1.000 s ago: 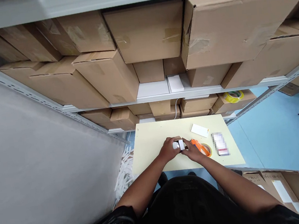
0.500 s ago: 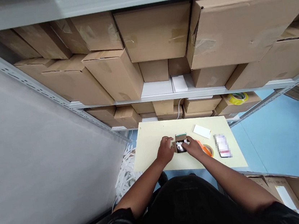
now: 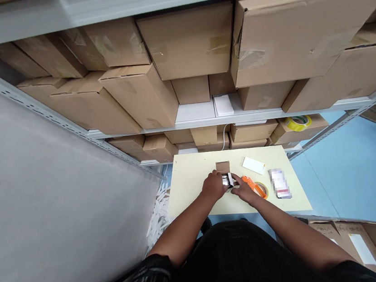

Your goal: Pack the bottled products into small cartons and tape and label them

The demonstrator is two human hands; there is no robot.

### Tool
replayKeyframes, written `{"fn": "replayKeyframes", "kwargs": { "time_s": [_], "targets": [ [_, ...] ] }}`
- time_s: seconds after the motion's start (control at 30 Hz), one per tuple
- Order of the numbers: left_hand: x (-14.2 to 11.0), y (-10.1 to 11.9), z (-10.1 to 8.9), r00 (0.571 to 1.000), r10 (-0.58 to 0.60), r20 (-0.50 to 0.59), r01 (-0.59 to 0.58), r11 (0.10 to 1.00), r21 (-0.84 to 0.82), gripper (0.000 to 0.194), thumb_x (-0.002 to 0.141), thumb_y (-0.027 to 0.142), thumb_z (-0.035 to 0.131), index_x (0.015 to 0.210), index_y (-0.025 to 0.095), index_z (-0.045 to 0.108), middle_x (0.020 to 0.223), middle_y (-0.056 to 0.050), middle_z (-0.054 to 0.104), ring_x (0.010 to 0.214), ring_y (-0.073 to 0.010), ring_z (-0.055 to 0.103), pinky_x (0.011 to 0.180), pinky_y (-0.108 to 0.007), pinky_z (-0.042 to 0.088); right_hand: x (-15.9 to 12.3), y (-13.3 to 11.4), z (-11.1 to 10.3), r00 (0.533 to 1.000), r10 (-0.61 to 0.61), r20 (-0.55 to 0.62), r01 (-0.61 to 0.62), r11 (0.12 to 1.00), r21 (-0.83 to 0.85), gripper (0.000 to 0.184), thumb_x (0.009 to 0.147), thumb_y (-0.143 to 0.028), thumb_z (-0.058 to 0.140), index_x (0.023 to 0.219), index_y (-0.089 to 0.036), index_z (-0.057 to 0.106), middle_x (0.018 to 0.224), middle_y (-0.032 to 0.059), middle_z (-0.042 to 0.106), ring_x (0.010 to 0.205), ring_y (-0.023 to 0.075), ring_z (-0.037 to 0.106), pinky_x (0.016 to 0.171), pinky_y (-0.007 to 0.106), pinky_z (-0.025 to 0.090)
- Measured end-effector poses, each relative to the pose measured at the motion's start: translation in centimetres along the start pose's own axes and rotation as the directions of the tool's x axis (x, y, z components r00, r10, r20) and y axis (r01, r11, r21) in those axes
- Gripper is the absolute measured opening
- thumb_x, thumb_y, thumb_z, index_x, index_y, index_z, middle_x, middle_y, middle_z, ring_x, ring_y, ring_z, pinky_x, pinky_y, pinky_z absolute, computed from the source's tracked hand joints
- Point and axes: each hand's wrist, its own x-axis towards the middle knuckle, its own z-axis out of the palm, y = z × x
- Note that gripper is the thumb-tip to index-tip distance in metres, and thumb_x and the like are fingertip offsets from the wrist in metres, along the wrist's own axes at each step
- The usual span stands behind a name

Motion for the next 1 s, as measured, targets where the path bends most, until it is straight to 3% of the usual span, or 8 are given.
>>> {"fn": "replayKeyframes", "kwargs": {
  "time_s": [0.1, 0.23, 0.5, 0.6, 0.7, 0.87, 1.0],
  "targets": [
    [1.6, 1.1, -0.2, 0.996, -0.069, 0.056, 0.065, 0.995, 0.073, 0.050, 0.067, 0.035, 0.089, 0.109, 0.016, 0.070, 0.117, -0.020, 0.063, 0.109, -0.0409, 0.063, 0.092, -0.049, 0.053, 0.4, -0.4, 0.2, 0.999, 0.010, 0.030, -0.008, 0.998, -0.061, 0.089, 0.073, -0.025, 0.069, 0.156, -0.030, 0.040, 0.114, 0.0030, 0.065, 0.087, 0.0178, 0.065, 0.076, 0.031, 0.054],
    [3.3, 2.3, -0.2, 0.990, -0.115, 0.088, 0.101, 0.984, 0.147, 0.055, 0.060, 0.030, 0.092, 0.107, 0.013, 0.071, 0.118, -0.023, 0.063, 0.112, -0.0439, 0.063, 0.093, -0.051, 0.051, 1.3, -0.9, 0.0, 1.000, -0.025, 0.012, 0.026, 0.994, -0.103, 0.086, 0.072, -0.024, 0.073, 0.152, -0.026, 0.044, 0.107, 0.0030, 0.066, 0.087, 0.0194, 0.063, 0.074, 0.031, 0.052],
    [3.0, 1.6, -1.0, 0.999, 0.035, 0.009, -0.036, 0.994, 0.100, 0.050, 0.061, 0.033, 0.086, 0.104, 0.018, 0.066, 0.112, -0.018, 0.063, 0.107, -0.0388, 0.063, 0.089, -0.046, 0.053, 3.0, 0.8, 0.2, 0.988, -0.137, -0.064, 0.116, 0.956, -0.268, 0.070, 0.071, -0.022, 0.077, 0.136, -0.025, 0.051, 0.123, 0.0076, 0.068, 0.101, 0.0242, 0.065, 0.083, 0.034, 0.049],
    [2.1, 2.1, -3.0, 0.992, 0.089, -0.093, -0.086, 0.996, 0.039, 0.047, 0.062, 0.031, 0.083, 0.103, 0.019, 0.064, 0.113, -0.017, 0.060, 0.110, -0.0391, 0.060, 0.091, -0.048, 0.053, 3.4, 1.1, 0.4, 0.986, -0.154, -0.059, 0.132, 0.953, -0.273, 0.067, 0.072, -0.023, 0.079, 0.133, -0.025, 0.052, 0.122, 0.0081, 0.069, 0.103, 0.0265, 0.066, 0.084, 0.034, 0.049],
    [1.0, 2.9, -6.0, 0.977, 0.120, -0.179, -0.133, 0.989, -0.063, 0.045, 0.063, 0.029, 0.081, 0.103, 0.022, 0.061, 0.116, -0.013, 0.059, 0.109, -0.0337, 0.059, 0.092, -0.044, 0.053, 3.7, 0.9, 0.3, 0.990, -0.133, -0.040, 0.118, 0.958, -0.263, 0.075, 0.070, -0.024, 0.082, 0.137, -0.027, 0.049, 0.123, 0.0073, 0.069, 0.103, 0.0267, 0.067, 0.086, 0.035, 0.050],
    [-0.3, 3.0, -10.9, 0.973, 0.017, -0.229, -0.089, 0.947, -0.309, 0.052, 0.067, 0.031, 0.078, 0.114, 0.023, 0.057, 0.093, 0.000, 0.064, 0.081, -0.0192, 0.062, 0.076, -0.031, 0.052, 4.1, -0.2, 0.0, 0.994, -0.111, -0.007, 0.106, 0.961, -0.256, 0.080, 0.070, -0.028, 0.083, 0.142, -0.024, 0.048, 0.124, 0.0084, 0.068, 0.106, 0.0276, 0.067, 0.090, 0.039, 0.053],
    [0.0, 2.0, -12.6, 0.925, -0.043, -0.377, -0.184, 0.818, -0.545, 0.052, 0.073, 0.032, 0.074, 0.121, 0.022, 0.057, 0.102, -0.003, 0.069, 0.090, -0.0195, 0.066, 0.081, -0.030, 0.052, 3.7, -1.2, -0.6, 0.984, -0.171, 0.041, 0.175, 0.971, -0.165, 0.095, 0.069, -0.037, 0.086, 0.152, -0.025, 0.042, 0.141, 0.0112, 0.062, 0.125, 0.0332, 0.061, 0.104, 0.048, 0.050]
  ]
}}
